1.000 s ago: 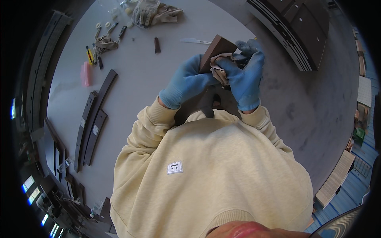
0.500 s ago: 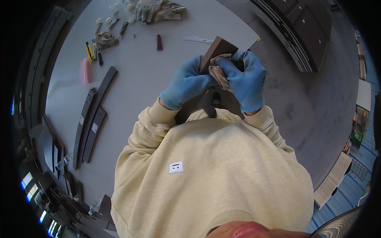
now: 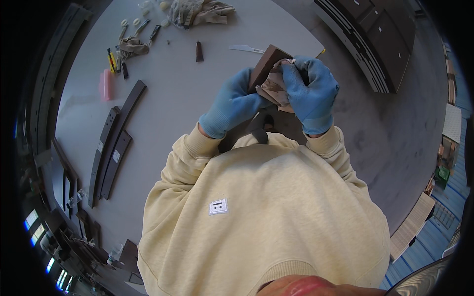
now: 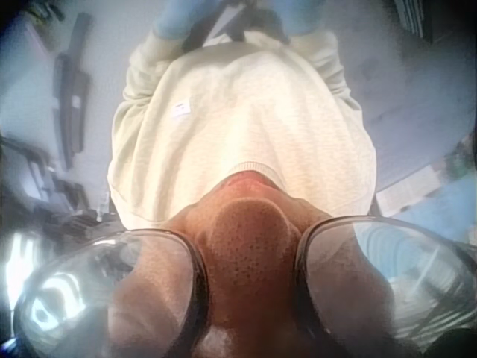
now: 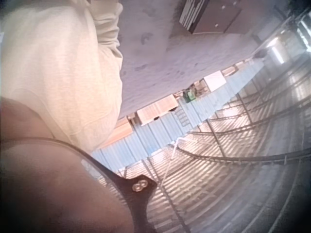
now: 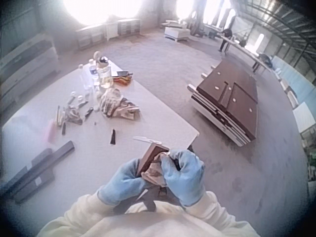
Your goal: The person wipes a long dark wood strip with a cloth, then uses a small white tool to scrape or apply material along the edges. They repeat this process on several wood pieces, handling them one at a time and placing them back on the table.
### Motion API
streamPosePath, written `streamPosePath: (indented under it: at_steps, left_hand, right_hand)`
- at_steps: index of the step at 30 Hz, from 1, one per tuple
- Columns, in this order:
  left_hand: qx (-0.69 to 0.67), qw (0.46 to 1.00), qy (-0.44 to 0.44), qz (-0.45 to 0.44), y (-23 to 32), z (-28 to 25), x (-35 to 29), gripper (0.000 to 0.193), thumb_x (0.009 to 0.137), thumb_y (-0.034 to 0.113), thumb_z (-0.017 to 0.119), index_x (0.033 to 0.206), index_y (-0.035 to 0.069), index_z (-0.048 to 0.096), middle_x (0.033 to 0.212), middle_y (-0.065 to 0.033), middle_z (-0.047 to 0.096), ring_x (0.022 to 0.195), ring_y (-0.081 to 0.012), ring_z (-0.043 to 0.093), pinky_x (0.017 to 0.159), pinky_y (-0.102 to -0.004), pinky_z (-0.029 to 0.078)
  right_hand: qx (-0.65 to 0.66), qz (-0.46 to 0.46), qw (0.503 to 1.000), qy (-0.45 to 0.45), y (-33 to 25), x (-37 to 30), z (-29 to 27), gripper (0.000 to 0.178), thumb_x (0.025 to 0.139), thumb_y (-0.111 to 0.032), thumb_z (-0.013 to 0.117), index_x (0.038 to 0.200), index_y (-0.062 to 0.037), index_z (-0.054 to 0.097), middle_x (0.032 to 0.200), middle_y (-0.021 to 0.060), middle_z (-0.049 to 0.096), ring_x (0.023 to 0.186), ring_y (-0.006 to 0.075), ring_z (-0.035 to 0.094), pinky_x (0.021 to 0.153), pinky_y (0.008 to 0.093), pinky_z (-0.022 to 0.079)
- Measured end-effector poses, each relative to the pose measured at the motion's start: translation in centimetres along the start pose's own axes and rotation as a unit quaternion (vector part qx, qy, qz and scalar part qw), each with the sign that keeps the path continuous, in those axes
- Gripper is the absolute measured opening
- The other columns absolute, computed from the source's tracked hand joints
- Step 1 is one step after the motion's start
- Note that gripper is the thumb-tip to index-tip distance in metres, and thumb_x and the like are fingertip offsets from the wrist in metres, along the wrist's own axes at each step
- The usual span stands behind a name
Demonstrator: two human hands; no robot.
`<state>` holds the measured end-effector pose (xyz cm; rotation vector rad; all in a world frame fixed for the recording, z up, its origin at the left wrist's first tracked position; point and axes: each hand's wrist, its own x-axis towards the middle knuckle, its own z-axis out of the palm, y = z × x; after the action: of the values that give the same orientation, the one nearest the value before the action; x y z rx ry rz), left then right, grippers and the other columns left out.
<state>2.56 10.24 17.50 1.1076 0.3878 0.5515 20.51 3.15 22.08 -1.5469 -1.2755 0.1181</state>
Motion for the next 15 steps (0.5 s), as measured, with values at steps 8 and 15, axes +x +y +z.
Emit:
streamPosePath:
  at_steps: [8,15]
  left_hand:
    - [-0.007,1.0,0.003,0.0,0.4,-0.1,-0.3,0.048,0.098,0.007,0.072,0.141,-0.001,0.054,0.121,-0.0167,0.071,0.099,-0.0232,0.076,0.082,-0.0341,0.066]
    - [-0.03,0.999,0.001,-0.019,0.3,-0.3,-0.4,0.043,0.097,0.006,0.072,0.137,-0.002,0.058,0.123,-0.0112,0.069,0.107,-0.0165,0.068,0.094,-0.032,0.059]
  right_hand:
    - [-0.002,-0.017,0.999,0.028,-0.3,0.3,0.4,0.013,0.091,-0.013,0.083,0.088,-0.005,0.073,0.079,0.0094,0.074,0.065,0.0188,0.07,0.06,0.0308,0.058]
    - [0.058,0.09,0.994,-0.028,-1.9,-0.4,0.4,0.016,0.092,-0.017,0.082,0.088,-0.0038,0.073,0.075,0.0109,0.074,0.062,0.0185,0.071,0.059,0.0311,0.058]
